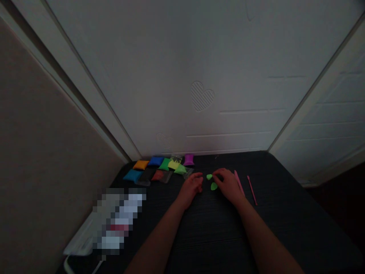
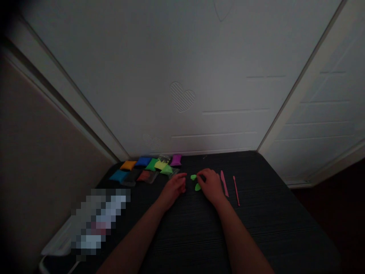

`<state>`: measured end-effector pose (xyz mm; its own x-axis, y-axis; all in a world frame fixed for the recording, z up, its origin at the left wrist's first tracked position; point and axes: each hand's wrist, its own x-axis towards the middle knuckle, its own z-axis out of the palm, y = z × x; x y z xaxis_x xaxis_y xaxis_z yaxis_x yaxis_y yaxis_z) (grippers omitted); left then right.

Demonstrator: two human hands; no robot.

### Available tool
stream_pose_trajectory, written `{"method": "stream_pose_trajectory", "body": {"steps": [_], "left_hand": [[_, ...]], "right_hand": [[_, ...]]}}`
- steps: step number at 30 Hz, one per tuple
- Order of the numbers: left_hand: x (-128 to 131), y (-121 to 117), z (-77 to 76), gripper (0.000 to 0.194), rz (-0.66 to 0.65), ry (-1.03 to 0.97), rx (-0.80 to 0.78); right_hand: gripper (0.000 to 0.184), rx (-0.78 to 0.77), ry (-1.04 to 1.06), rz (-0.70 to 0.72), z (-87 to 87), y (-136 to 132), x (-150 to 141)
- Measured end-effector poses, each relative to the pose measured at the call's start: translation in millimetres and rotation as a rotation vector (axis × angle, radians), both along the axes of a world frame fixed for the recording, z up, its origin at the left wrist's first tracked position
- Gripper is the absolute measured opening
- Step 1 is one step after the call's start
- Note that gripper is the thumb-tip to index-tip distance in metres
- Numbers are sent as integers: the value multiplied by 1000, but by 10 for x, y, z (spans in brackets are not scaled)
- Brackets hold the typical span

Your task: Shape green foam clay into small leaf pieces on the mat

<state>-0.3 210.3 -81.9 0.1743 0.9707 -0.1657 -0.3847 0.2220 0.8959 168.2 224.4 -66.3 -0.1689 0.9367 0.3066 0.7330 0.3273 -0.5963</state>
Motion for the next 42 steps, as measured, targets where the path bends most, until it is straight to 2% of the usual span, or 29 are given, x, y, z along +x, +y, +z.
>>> {"method": "stream_pose_trajectory", "body": {"steps": [2, 4, 6, 14, 25, 37, 42], "left_hand": [[18, -13, -2, 36, -11, 128, 41], [20, -27, -4, 29, -34, 256, 96], [12, -38, -9, 26, -53, 316, 130], [-12, -54, -26, 27, -84, 310, 144], [-25, -44, -21, 30, -118, 215, 97], [-34, -51, -47, 28, -19, 154, 77], [-15, -60, -65, 26, 30, 149, 86]], "right_hand": [[13, 14, 18, 31, 67, -58, -46], [13, 24, 35, 57, 107, -103, -89], [13, 28, 49, 80, 120, -129, -115], [15, 1, 66, 187, 105, -129, -78], [9, 57, 60, 168, 33, -180, -209], [15, 72, 205, 137, 0, -254, -344], [13, -13, 347, 120, 40, -270, -357]]}}
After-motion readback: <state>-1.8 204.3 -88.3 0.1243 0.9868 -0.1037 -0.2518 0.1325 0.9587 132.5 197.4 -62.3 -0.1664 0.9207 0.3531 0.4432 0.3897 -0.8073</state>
